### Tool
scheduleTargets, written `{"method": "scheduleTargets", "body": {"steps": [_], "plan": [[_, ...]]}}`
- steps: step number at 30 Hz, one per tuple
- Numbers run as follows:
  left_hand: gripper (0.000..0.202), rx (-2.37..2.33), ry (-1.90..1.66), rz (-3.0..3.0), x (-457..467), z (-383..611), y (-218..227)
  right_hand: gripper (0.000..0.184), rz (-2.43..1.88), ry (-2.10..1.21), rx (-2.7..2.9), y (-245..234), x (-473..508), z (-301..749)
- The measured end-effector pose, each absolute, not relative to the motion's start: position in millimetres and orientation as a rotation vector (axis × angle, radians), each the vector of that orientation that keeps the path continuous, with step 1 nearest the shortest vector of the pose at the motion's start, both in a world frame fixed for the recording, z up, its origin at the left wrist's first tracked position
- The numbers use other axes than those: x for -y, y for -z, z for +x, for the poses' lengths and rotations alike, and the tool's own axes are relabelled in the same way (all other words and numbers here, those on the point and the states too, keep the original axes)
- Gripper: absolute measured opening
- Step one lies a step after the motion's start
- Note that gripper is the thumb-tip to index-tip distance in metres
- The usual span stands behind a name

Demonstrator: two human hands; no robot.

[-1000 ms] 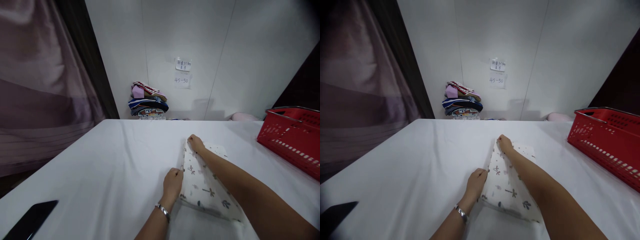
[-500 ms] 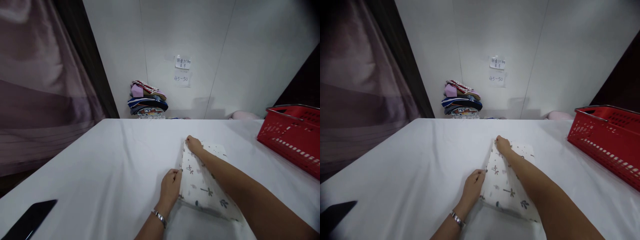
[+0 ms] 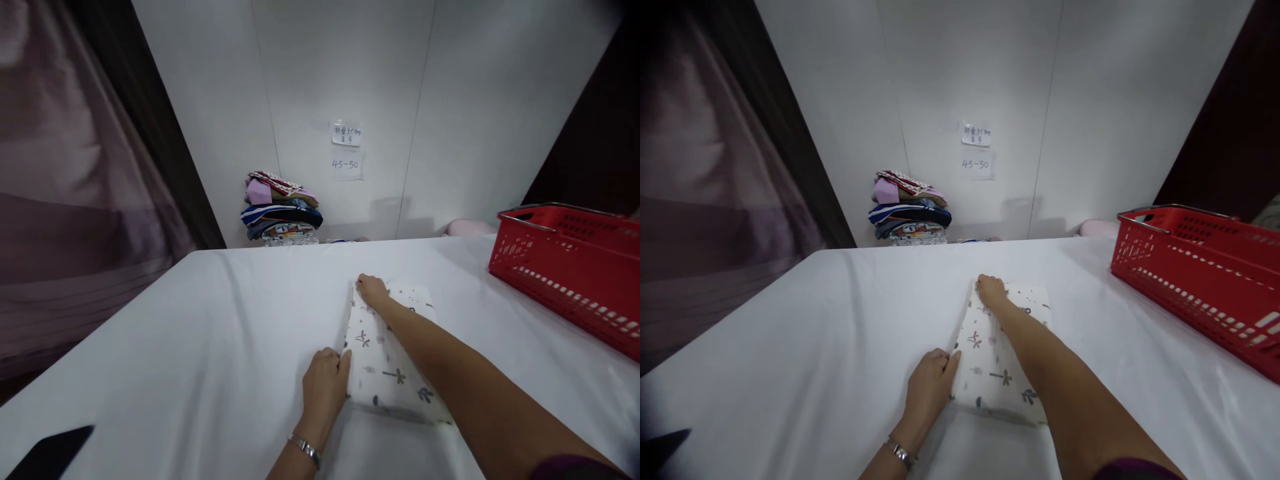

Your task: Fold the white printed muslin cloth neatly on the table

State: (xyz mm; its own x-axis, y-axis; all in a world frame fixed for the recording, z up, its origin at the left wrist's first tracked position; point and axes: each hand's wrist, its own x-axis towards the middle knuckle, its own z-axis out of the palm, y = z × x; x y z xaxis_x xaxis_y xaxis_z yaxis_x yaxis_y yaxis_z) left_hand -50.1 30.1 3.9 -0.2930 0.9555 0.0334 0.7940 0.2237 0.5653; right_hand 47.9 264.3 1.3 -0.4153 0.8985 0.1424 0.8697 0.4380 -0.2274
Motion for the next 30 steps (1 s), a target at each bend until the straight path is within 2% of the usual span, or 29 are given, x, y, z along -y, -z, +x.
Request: {"method": "scheduleTargets", "body": {"steps": [8, 18, 27, 30], "plan": [[0.052, -2.142, -0.752, 1.646, -31, -50, -3, 0.037, -1.402, -0.075, 2.438, -9, -242, 99], [0.052, -2.149, -0.773, 1.636, -31, -50, -2, 0.018, -1.535, -0.182, 2.346, -6, -268, 145], [0.051, -2.148, -0.805, 1.597, -31, -50, -1, 0.02, -1.698, -0.266, 2.284, -2, -279, 139], [0.051, -2.146, -0.812, 1.598, -32, -50, -1, 0.026, -1.666, -0.272, 2.327, -1, -279, 139]]}}
